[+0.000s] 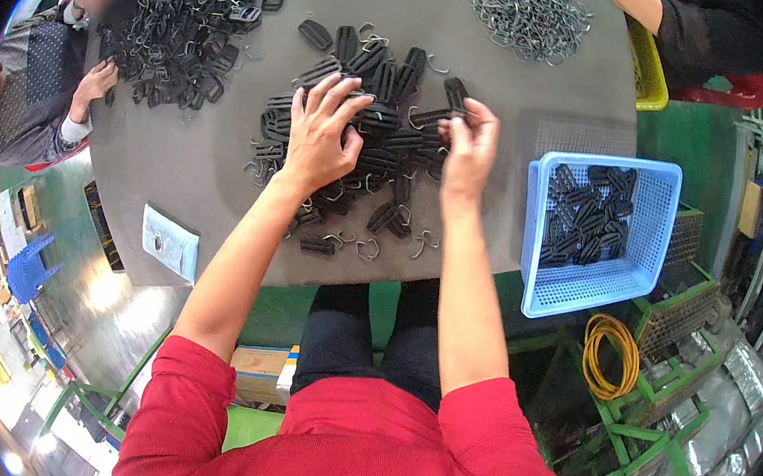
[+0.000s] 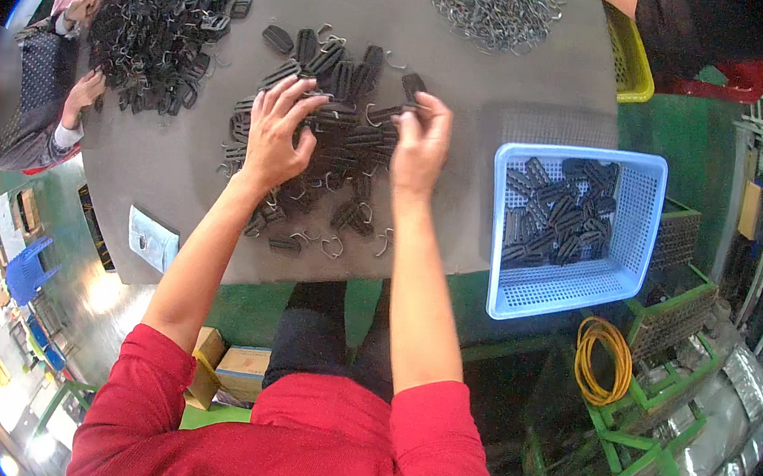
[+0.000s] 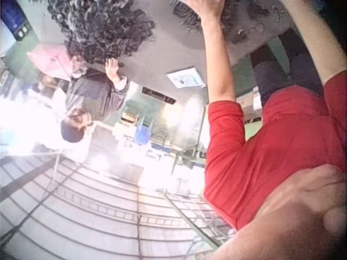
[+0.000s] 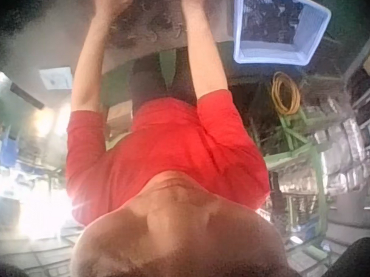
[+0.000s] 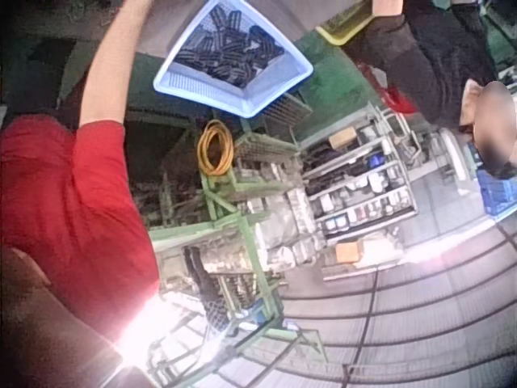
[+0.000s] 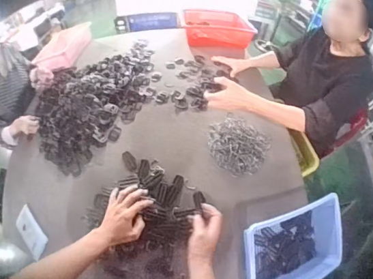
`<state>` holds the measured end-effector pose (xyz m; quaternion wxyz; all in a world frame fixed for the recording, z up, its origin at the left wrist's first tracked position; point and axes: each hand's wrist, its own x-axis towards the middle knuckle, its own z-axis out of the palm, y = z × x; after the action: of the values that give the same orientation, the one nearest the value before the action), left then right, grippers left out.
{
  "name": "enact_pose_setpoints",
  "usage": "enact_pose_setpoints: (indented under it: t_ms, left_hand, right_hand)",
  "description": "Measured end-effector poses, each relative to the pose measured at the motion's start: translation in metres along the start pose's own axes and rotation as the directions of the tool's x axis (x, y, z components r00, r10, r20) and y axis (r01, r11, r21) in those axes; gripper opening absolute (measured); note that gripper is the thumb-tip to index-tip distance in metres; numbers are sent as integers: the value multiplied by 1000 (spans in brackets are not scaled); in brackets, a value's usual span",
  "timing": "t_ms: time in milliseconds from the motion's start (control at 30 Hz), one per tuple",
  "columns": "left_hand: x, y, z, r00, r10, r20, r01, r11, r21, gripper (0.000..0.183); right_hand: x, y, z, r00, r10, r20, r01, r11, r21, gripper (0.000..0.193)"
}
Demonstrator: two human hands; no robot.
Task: The person walks between workstations on a fabrication floor, picking up and dropping small black plastic buckles and metal hooks into different bins and onto tabletops where other people are working.
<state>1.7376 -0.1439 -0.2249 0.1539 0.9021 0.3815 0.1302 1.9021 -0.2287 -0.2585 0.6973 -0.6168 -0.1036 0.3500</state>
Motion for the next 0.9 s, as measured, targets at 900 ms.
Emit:
enact_pose_setpoints:
  t_ms: [900]
  left_hand:
    - [88,-91,-35,862,-210,462,470,-13,-882,36]
  right_hand:
    - [47,-40,-16,848,354,394,-320,935,-151,16]
